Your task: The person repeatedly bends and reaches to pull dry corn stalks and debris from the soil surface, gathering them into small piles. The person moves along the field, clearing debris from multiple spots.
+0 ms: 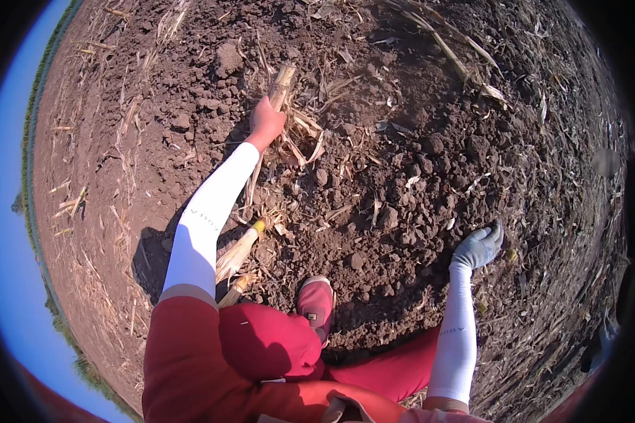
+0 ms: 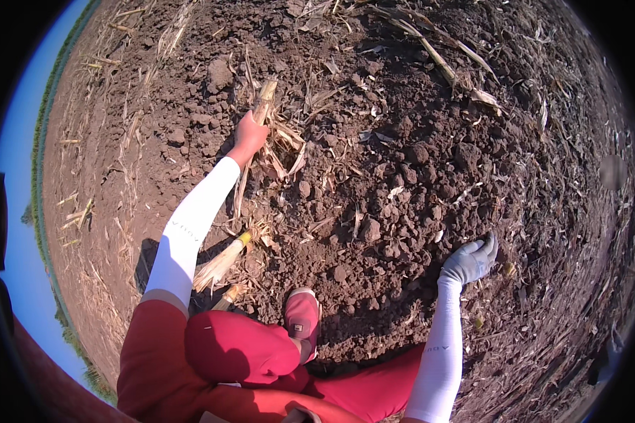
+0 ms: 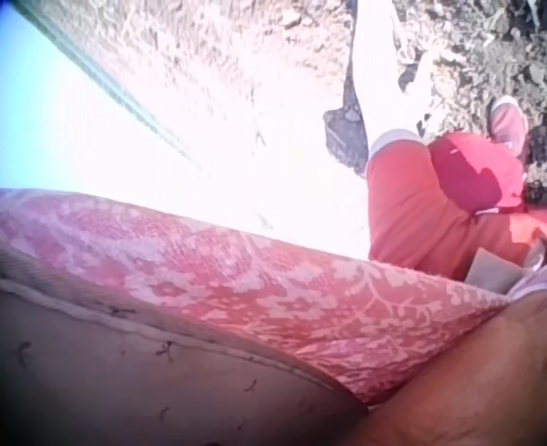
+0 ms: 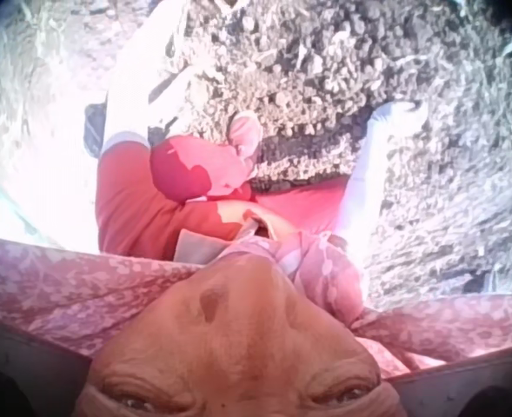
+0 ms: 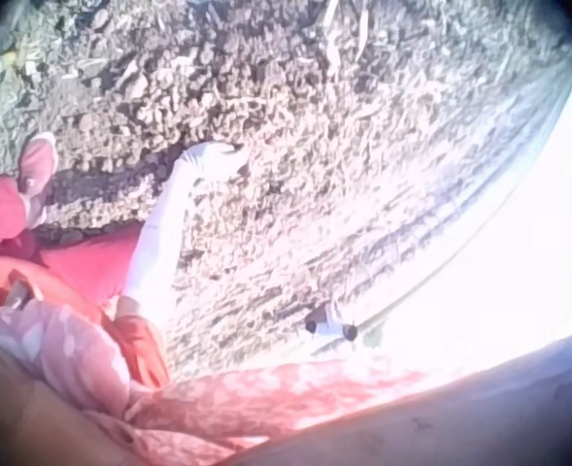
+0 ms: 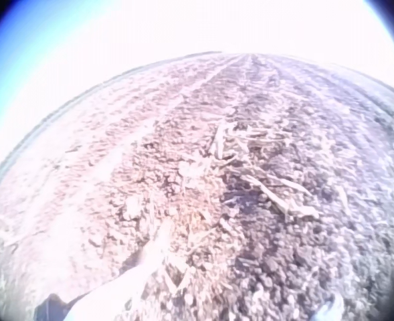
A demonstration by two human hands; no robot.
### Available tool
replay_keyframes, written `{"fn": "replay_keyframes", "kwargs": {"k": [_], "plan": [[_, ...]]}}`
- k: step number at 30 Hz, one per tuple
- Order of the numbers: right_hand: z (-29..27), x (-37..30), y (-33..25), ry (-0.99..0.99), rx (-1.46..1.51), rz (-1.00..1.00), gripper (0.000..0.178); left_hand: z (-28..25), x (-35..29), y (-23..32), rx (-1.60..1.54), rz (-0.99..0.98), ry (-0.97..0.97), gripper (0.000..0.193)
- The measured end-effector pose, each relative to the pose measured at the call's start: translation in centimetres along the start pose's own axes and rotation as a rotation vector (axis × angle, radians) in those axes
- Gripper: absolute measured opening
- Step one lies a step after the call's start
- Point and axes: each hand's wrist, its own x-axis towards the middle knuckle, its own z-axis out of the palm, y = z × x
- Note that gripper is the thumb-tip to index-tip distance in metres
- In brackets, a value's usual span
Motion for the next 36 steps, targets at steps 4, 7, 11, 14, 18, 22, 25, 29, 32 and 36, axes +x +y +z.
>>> {"fn": "replay_keyframes", "kwargs": {"k": [4, 7, 11, 14, 18, 22, 25, 29, 32, 36], "plan": [[0.4, -0.4, 0.2, 0.002, -0.013, -0.020, 0.043, 2.4, 1.7, 6.0, -0.001, 0.156, 0.053, 0.039], [0.3, -0.5, -0.3, 0.001, -0.013, -0.009, 0.043, 4.1, 3.0, 8.8, 0.092, 0.191, -0.124, 0.052], [-0.2, -0.4, -0.4, 0.034, -0.033, -0.040, 0.039, 7.2, 5.3, 9.5, 0.098, 0.068, -0.155, 0.053], [-0.3, 0.1, -1.0, 0.011, 0.007, -0.020, 0.038, 8.0, 8.6, 6.4, -0.044, 0.062, -0.168, 0.053], [-1.6, 0.2, -0.9, -0.038, 0.023, 0.036, 0.040, 9.9, 6.1, 8.0, 0.283, 0.255, -0.064, 0.045], [-1.4, 0.4, -0.6, -0.036, 0.047, 0.041, 0.041, 11.2, 7.0, 5.7, 0.244, 0.242, -0.029, 0.037], [-0.8, 0.4, -1.5, -0.038, 0.029, 0.015, 0.041, 9.5, 8.3, 2.9, 0.247, 0.279, -0.039, 0.033], [-0.8, -0.1, -0.9, -0.032, 0.015, 0.039, 0.038, 6.0, 1.4, 6.0, 0.097, 0.365, -0.189, 0.029], [-0.8, -0.3, -1.0, 0.006, 0.000, 0.043, 0.038, 2.2, -0.3, 4.5, 0.148, 0.341, -0.238, 0.030], [-0.3, -0.3, -0.8, -0.001, 0.006, 0.021, 0.039, -5.1, -3.4, -1.2, 0.301, 0.282, -0.040, 0.026]]}}
